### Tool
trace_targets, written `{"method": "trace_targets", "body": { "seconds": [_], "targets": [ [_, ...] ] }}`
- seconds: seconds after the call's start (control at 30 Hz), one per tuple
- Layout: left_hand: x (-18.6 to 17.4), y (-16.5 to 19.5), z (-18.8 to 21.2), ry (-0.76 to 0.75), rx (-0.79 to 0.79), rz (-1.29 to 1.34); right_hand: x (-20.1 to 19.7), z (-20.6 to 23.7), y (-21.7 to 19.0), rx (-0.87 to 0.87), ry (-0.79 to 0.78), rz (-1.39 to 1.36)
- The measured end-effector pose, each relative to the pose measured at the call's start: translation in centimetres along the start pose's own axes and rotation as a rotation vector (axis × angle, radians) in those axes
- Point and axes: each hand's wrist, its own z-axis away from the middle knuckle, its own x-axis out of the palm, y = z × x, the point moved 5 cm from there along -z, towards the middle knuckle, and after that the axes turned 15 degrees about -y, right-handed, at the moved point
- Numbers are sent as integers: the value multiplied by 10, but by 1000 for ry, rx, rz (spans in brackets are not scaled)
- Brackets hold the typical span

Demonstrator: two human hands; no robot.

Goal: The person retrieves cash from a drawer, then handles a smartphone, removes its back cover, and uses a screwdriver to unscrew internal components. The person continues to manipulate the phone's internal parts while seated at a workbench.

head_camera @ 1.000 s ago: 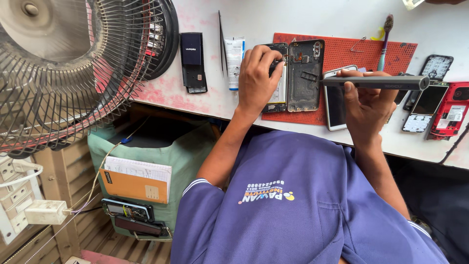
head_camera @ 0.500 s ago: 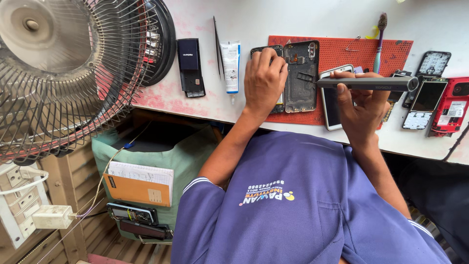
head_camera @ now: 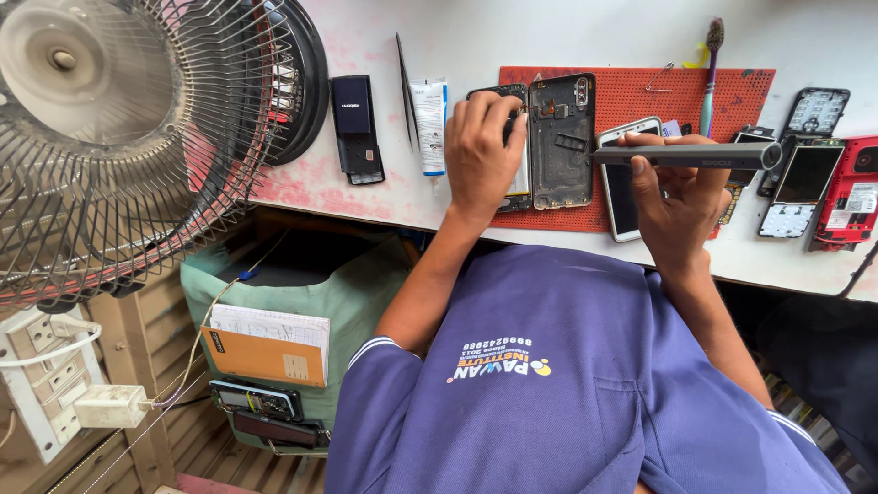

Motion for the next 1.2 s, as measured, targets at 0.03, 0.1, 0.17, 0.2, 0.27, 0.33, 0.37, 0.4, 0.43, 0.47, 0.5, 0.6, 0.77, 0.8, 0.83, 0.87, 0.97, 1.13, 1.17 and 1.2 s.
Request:
{"method": "trace_targets", "body": {
  "seconds": [0.03, 0.1, 0.17, 0.2, 0.27, 0.33, 0.37, 0.4, 0.43, 0.47, 0.5, 0.6, 0.77, 0.8, 0.83, 0.87, 0.97, 1.13, 1.17, 1.2],
  "targets": [
    [-2, -2, -1, 20, -1, -10, 0, 0, 0, -2, -1, 1],
    [-2, -4, -2, 10, 14, -10, 0, 0, 0, -4, -1, -4],
    [0, -3, -2, -15, 20, -23, 0, 0, 0, -7, -1, -11],
    [1, -3, -2, -34, 19, -36, 0, 0, 0, -10, -1, -14],
    [1, -1, -2, -52, 36, -41, 0, 1, 0, 0, 2, -13],
    [1, 1, -2, -47, 65, -23, -1, 1, 1, 25, 3, -6],
    [0, 2, -2, -44, 76, -44, -1, 2, 1, 19, 1, -8],
    [0, 4, -2, -40, 87, -65, -1, 2, 1, 13, -2, -9],
    [0, 5, -3, -37, 98, -87, -1, 2, 0, 7, -5, -11],
    [1, 6, -4, -48, 113, -132, 0, 2, 1, 4, -9, -11],
    [3, 7, -5, -59, 128, -177, 0, 2, 1, 2, -14, -12],
    [12, 5, -14, -162, 169, -260, 1, 3, 1, -5, -20, -8],
    [25, -5, -38, -354, 321, -292, 2, 4, 0, -25, -30, -29],
    [26, -6, -42, -377, 359, -293, 2, 4, 0, -26, -31, -15],
    [26, -7, -46, -398, 398, -296, 2, 4, -1, -29, -29, -1],
    [27, -8, -50, -437, 398, -297, 2, 5, -1, -28, -23, -10],
    [32, -8, -56, -534, 404, -310, 1, 8, -1, -20, -3, -33],
    [41, -5, -54, -585, 399, -408, 1, 13, 1, -10, 7, -37],
    [42, -5, -54, -594, 399, -397, 0, 14, 2, -9, 9, -49],
    [43, -6, -55, -601, 398, -387, 0, 14, 3, -9, 9, -61]
  ]
}}
